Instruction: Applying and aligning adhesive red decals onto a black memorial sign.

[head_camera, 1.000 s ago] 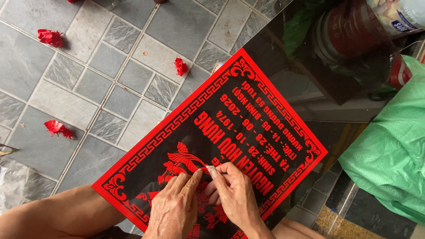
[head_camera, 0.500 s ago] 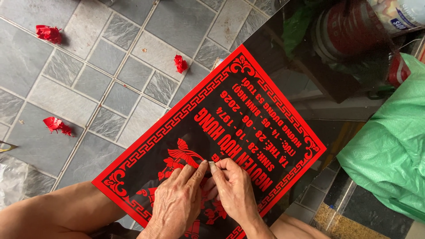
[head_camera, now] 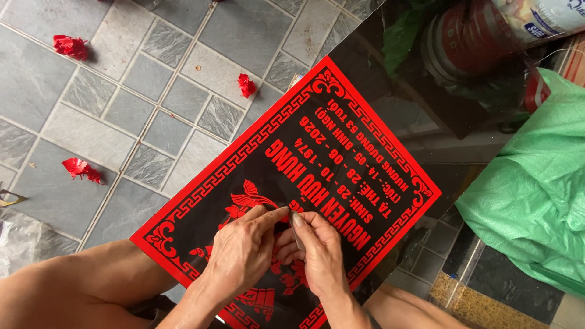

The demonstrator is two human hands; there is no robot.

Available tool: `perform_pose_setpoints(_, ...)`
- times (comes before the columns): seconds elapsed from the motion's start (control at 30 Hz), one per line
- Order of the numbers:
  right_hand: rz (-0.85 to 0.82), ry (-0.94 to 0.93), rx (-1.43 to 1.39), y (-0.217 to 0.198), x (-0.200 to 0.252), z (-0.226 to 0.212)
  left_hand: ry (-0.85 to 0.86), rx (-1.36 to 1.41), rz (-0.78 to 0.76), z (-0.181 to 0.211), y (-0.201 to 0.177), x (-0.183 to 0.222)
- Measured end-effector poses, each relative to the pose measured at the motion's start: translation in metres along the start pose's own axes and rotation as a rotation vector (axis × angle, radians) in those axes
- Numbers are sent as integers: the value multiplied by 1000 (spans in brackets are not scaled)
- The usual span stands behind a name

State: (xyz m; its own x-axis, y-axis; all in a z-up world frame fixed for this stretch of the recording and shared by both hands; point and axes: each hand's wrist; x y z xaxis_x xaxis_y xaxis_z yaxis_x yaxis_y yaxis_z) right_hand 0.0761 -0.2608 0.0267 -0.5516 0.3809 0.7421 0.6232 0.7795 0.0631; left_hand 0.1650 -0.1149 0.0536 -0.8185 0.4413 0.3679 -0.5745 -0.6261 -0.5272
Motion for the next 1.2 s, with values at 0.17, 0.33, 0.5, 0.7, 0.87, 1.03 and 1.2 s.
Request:
perform_pose_setpoints(0.17,-87,-65,4,-14,25,-12,-58,439,-110,0,-15,3)
perform_pose_setpoints(0.33,-254,-139,266,-27,63,3,-389,781,-320,-27,-12,45)
perform_pose_setpoints(0.5,-131,-326,678,-28,77,34,-584,905,-225,-60,-25,99)
perform_pose_setpoints(0.7,27,-1174,1089,-18,51,15,-444,847,394,-103,-100,108)
perform_pose_setpoints(0.87,-106,-1300,1254,4,23,0,-227,368,648,-95,-163,65)
perform_pose_setpoints(1.03,-238,-1361,1330,30,2,-8,-305,86,654,-92,-191,22)
perform_pose_setpoints(1.2,-293,-1452,1425,26,0,-15,-137,-268,788,-133,-188,11)
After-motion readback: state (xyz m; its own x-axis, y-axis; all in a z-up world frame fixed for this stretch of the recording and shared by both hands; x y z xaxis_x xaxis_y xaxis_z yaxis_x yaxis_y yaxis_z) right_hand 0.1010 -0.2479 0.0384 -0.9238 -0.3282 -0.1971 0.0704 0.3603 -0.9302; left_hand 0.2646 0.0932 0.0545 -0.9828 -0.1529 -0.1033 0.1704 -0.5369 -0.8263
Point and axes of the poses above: each hand's wrist, its own x-axis away from the middle knuckle, its own y-axis out of the palm, z = x × y, and after that the axes turned 9 degrees about z, right-handed
